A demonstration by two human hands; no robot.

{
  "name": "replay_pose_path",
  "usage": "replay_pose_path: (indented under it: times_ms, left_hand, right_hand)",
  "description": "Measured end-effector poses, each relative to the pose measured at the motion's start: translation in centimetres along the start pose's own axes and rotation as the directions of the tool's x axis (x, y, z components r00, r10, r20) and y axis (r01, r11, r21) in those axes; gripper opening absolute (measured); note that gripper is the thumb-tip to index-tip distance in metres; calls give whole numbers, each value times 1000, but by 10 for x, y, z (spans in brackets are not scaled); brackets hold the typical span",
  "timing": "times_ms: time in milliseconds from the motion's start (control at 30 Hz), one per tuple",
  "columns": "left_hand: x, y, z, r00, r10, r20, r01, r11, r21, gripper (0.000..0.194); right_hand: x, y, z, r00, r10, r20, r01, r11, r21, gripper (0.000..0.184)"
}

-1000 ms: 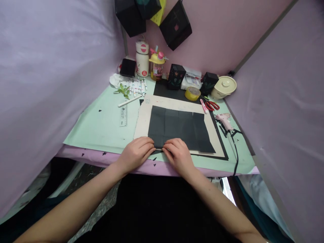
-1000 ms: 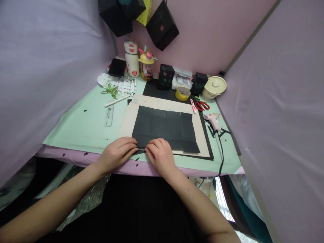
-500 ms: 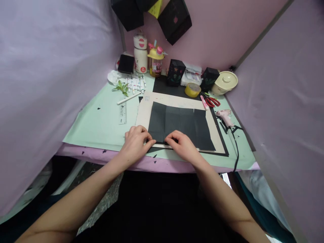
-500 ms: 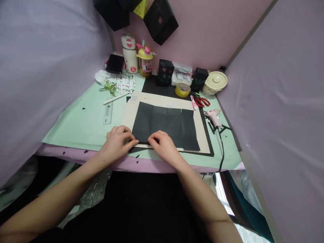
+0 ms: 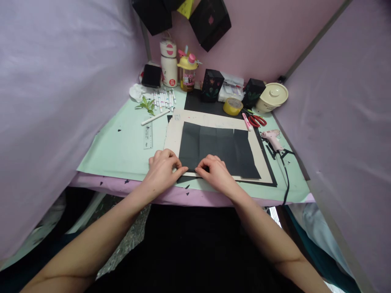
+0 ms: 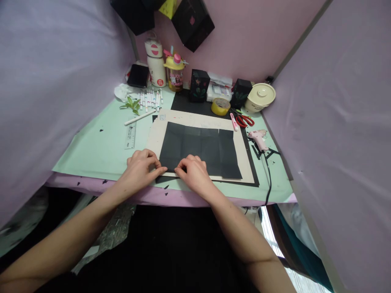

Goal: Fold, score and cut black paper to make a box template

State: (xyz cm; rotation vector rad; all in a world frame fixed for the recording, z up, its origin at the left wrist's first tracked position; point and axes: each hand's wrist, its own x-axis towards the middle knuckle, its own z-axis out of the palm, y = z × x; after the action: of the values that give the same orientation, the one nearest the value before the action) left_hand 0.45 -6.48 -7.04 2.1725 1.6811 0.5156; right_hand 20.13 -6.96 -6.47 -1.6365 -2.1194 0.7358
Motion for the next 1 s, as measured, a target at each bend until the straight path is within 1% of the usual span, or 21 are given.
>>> replay_pose_path:
  times_ms: [300,800,1000]
  left_hand:
    - [3,2,-3,999,-50,5,49,996,72,31]
    - [4,7,-3,997,-60,40,53,986,159,31]
    - [1,-3,-3,998,-66,11,64,986,156,30]
  right_hand:
    - [0,-2,1,1000,27,-7,-27,999,-21,14]
    - [3,-2,4,1000,25,15,-24,995,-95,15]
    - [1,1,5,999,11,-42,-14,998,-61,10]
